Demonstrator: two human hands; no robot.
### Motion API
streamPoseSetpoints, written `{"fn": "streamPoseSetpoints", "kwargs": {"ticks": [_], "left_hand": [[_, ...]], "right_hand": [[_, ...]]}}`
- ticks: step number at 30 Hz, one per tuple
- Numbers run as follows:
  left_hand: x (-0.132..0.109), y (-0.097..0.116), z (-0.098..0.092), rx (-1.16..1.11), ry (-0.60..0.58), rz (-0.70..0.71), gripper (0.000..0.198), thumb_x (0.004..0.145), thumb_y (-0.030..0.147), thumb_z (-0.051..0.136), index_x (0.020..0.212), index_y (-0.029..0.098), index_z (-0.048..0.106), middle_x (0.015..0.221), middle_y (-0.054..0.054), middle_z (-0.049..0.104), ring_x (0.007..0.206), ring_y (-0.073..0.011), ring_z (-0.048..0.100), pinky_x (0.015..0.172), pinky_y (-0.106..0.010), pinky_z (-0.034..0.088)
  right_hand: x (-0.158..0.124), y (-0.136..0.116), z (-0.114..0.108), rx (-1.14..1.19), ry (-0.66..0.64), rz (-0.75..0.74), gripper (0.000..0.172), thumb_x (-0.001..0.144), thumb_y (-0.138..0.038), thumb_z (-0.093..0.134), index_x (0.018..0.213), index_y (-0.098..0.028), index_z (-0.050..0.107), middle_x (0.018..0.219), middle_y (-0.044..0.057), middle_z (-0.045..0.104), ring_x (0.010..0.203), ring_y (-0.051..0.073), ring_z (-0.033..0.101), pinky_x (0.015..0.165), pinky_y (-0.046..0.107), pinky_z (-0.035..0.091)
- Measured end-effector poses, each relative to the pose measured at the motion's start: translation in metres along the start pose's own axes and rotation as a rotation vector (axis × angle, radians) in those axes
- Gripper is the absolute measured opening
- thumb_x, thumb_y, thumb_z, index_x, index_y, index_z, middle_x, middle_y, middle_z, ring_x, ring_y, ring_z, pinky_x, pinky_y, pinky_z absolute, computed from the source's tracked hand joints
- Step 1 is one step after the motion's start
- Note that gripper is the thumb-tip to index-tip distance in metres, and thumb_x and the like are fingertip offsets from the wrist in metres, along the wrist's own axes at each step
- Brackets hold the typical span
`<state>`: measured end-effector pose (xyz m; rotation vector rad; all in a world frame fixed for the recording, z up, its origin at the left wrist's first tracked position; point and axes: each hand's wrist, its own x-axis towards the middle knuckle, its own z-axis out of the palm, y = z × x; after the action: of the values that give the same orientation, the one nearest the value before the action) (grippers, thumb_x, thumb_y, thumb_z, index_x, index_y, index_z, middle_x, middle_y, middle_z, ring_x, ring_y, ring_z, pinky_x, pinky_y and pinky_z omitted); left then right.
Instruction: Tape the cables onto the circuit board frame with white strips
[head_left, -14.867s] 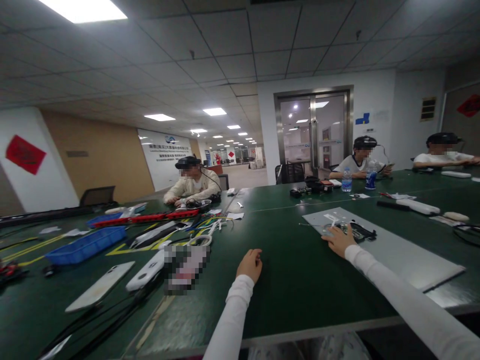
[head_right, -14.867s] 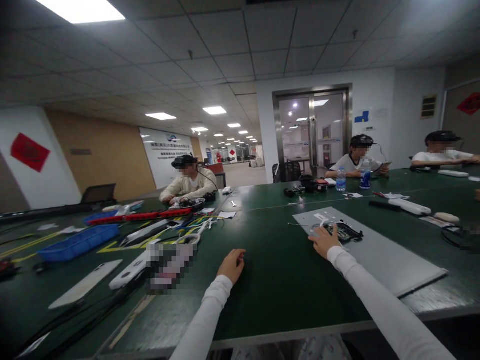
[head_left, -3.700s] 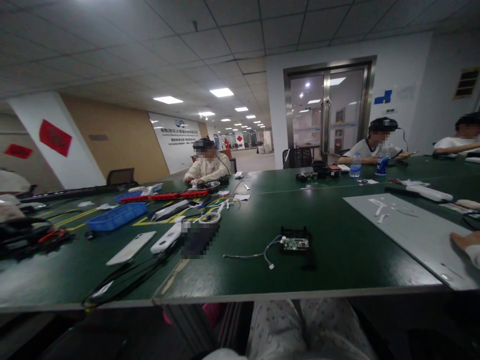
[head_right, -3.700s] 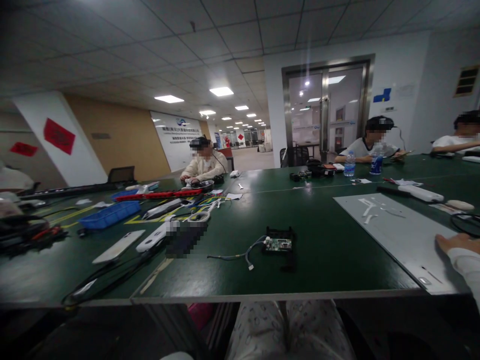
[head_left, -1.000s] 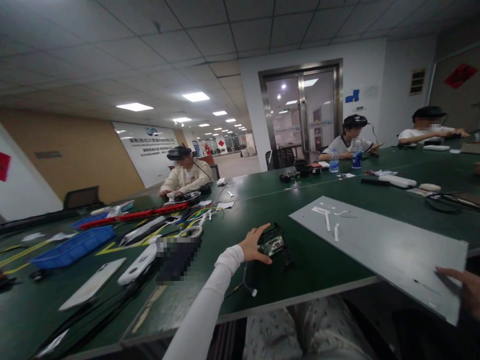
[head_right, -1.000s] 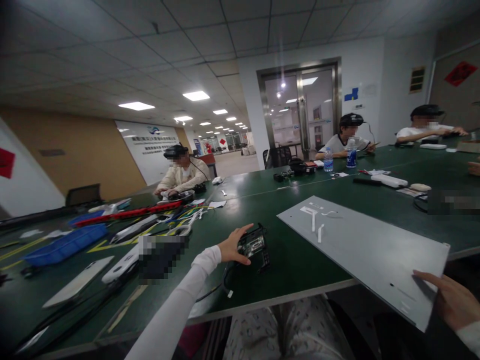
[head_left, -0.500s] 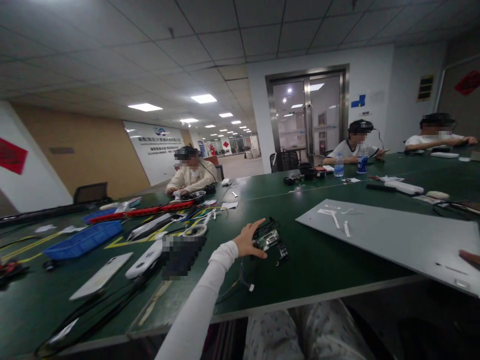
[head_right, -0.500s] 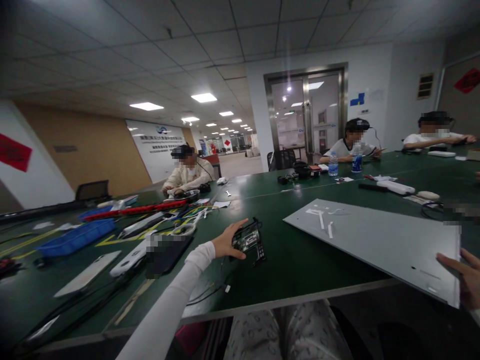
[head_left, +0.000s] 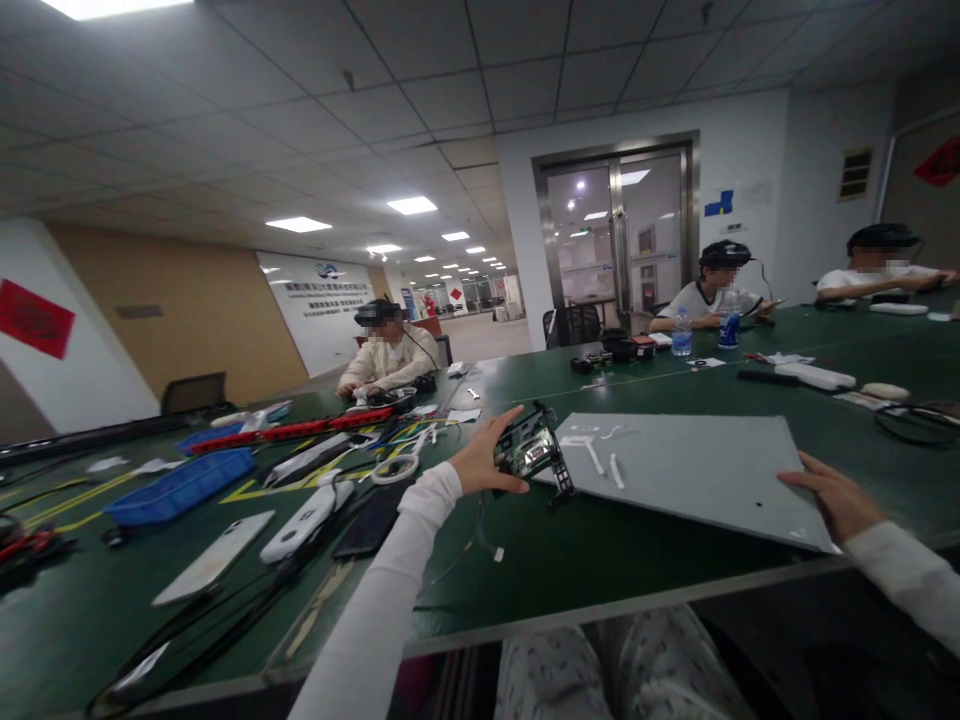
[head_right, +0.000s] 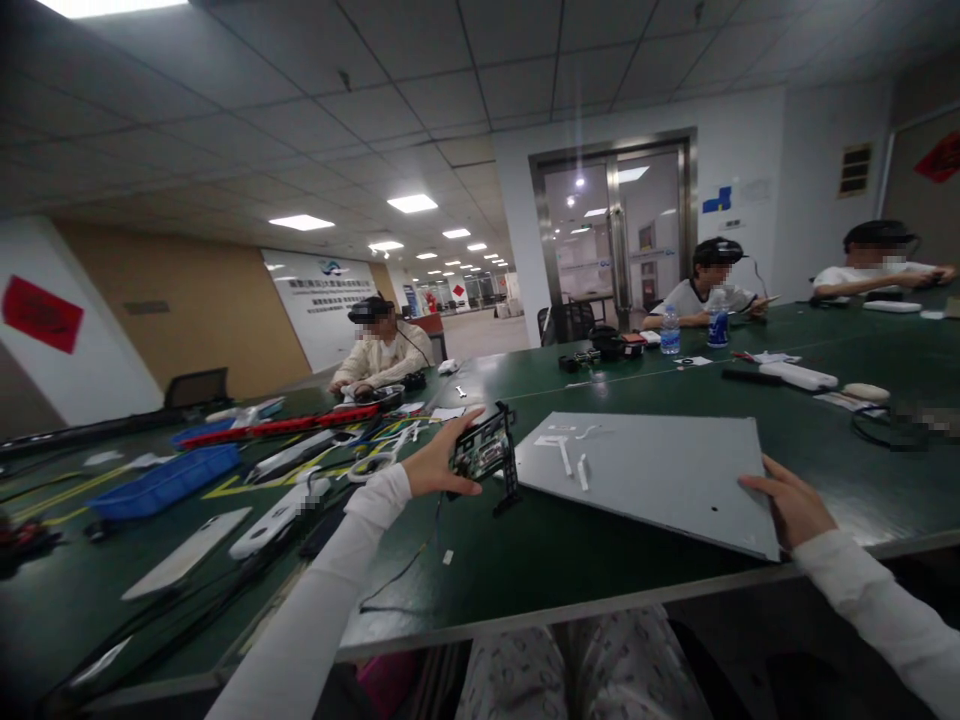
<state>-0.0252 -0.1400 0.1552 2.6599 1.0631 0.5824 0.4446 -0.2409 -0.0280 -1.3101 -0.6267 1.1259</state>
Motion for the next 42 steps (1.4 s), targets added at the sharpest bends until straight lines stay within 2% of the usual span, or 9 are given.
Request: {"fn": "streamPoseSetpoints", "kwargs": {"ticks": [3,6,12,18,21,34,38,42], "left_hand": [[-0.001,0.01,-0.009,0.013,0.005,0.025,0.113,0.039,0.046,0.073,0.131,0.023,0.012,0.124,-0.008,0.03,0.115,-0.0296,0.029,0.099,-0.044,0.021],[-0.005,0.016,-0.013,0.022,0.003,0.049,0.113,0.039,0.045,0.074,0.131,0.022,0.013,0.123,-0.008,0.031,0.115,-0.0287,0.029,0.099,-0.043,0.021],[-0.015,0.023,-0.011,0.039,-0.009,0.031,0.114,0.037,0.046,0.074,0.131,0.023,0.013,0.125,-0.008,0.029,0.116,-0.0302,0.027,0.099,-0.044,0.02],[-0.02,0.023,-0.007,0.016,-0.008,0.036,0.115,0.037,0.048,0.074,0.131,0.023,0.014,0.124,-0.008,0.03,0.115,-0.0298,0.028,0.099,-0.044,0.021],[-0.02,0.021,-0.005,0.001,-0.014,0.034,0.115,0.037,0.048,0.074,0.131,0.022,0.014,0.124,-0.008,0.03,0.115,-0.0295,0.028,0.099,-0.044,0.021],[-0.025,0.024,-0.004,0.008,-0.072,0.039,0.112,0.041,0.048,0.072,0.132,0.023,0.012,0.125,-0.008,0.028,0.115,-0.0291,0.027,0.099,-0.043,0.021],[-0.021,0.02,0.005,0.001,-0.053,0.046,0.115,0.038,0.047,0.074,0.132,0.023,0.011,0.125,-0.009,0.028,0.114,-0.0297,0.027,0.098,-0.044,0.022],[-0.019,0.019,0.012,0.007,-0.057,0.074,0.114,0.038,0.047,0.074,0.132,0.023,0.012,0.124,-0.009,0.029,0.114,-0.0296,0.028,0.097,-0.046,0.022]], "right_hand": [[-0.004,-0.007,0.042,0.083,-0.117,-0.012,0.068,0.062,-0.019,0.058,0.124,-0.029,0.034,0.103,0.006,0.06,0.076,0.025,0.061,0.067,0.038,0.051],[0.0,-0.01,0.073,0.091,-0.21,-0.001,0.058,0.065,-0.02,0.055,0.121,-0.026,0.039,0.098,0.008,0.061,0.072,0.023,0.061,0.067,0.038,0.051],[0.023,-0.009,0.101,0.072,-0.404,0.121,0.061,0.067,-0.016,0.054,0.124,-0.023,0.035,0.096,0.009,0.062,0.07,0.021,0.061,0.066,0.038,0.05],[0.029,-0.014,0.104,0.068,-0.486,0.151,0.068,0.068,-0.013,0.052,0.129,-0.027,0.024,0.098,0.008,0.061,0.071,0.022,0.061,0.068,0.042,0.049],[0.028,-0.013,0.1,0.061,-0.483,0.166,0.072,0.069,-0.011,0.05,0.13,-0.029,0.019,0.096,0.006,0.061,0.074,0.022,0.061,0.071,0.044,0.048],[0.03,-0.001,0.085,0.062,-0.517,0.164,0.074,0.069,-0.01,0.051,0.131,-0.026,0.015,0.096,0.008,0.062,0.072,0.023,0.062,0.07,0.043,0.049],[0.033,0.003,0.084,0.051,-0.513,0.192,0.068,0.071,-0.011,0.05,0.13,-0.022,0.019,0.091,0.008,0.063,0.068,0.022,0.062,0.065,0.04,0.05],[0.041,0.002,0.087,0.019,-0.419,0.345,0.051,0.076,-0.024,0.046,0.123,-0.008,0.033,0.073,0.01,0.065,0.058,0.02,0.061,0.059,0.034,0.051]]}}
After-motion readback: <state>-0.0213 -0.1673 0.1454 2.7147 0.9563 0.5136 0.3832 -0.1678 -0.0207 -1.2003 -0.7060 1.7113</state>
